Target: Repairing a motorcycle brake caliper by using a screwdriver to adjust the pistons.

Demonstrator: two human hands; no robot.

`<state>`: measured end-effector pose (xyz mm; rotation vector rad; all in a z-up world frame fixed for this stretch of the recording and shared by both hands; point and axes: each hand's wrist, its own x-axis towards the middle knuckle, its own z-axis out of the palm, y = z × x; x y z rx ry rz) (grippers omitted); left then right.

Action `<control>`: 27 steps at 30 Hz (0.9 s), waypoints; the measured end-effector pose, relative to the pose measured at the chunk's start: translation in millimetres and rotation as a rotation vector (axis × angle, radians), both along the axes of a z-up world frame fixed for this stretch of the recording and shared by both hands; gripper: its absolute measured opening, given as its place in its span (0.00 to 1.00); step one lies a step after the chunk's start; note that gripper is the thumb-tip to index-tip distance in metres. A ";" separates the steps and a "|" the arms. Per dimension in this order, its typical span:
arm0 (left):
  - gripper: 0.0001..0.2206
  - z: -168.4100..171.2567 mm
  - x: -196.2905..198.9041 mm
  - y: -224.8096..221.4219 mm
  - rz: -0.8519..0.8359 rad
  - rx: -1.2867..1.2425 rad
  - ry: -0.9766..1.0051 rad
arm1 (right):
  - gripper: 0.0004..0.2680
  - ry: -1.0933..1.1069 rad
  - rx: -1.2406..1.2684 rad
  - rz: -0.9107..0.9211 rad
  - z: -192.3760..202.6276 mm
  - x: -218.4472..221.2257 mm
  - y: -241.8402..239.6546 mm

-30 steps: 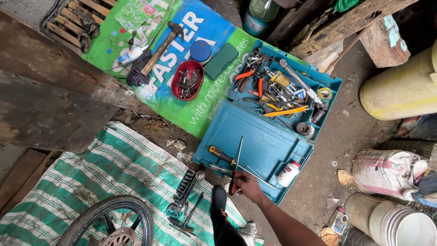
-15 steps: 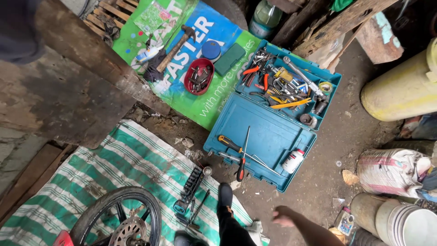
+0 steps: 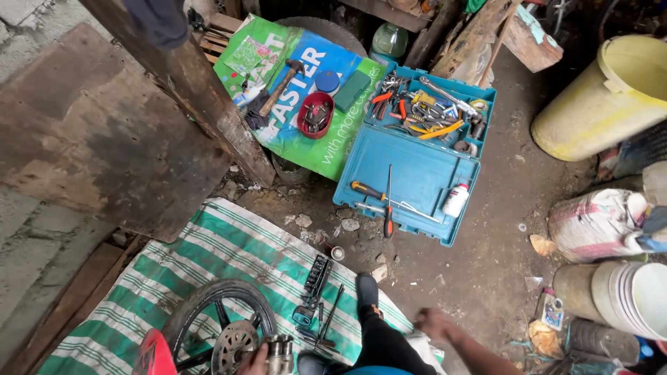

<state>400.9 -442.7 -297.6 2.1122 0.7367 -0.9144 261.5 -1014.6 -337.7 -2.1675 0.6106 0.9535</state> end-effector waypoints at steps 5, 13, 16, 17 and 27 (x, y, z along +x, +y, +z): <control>0.28 28.0 8.9 -19.9 -0.087 0.033 -0.196 | 0.13 0.325 -0.145 -0.360 -0.2 -118.3 2.2; 0.32 46.3 26.0 -28.9 -0.188 0.088 -0.176 | 0.12 0.313 -0.004 -0.204 9.9 -136.4 65.2; 0.34 40.2 31.4 -30.5 -0.203 0.156 -0.136 | 0.11 0.212 -0.001 -0.237 47.5 -101.1 73.1; 0.34 35.7 32.5 -29.4 -0.212 0.156 -0.135 | 0.11 0.214 0.001 -0.246 44.4 -98.1 71.3; 0.33 19.4 39.0 -39.9 -0.210 0.218 -0.198 | 0.08 0.181 -0.071 -0.115 22.4 -76.8 19.8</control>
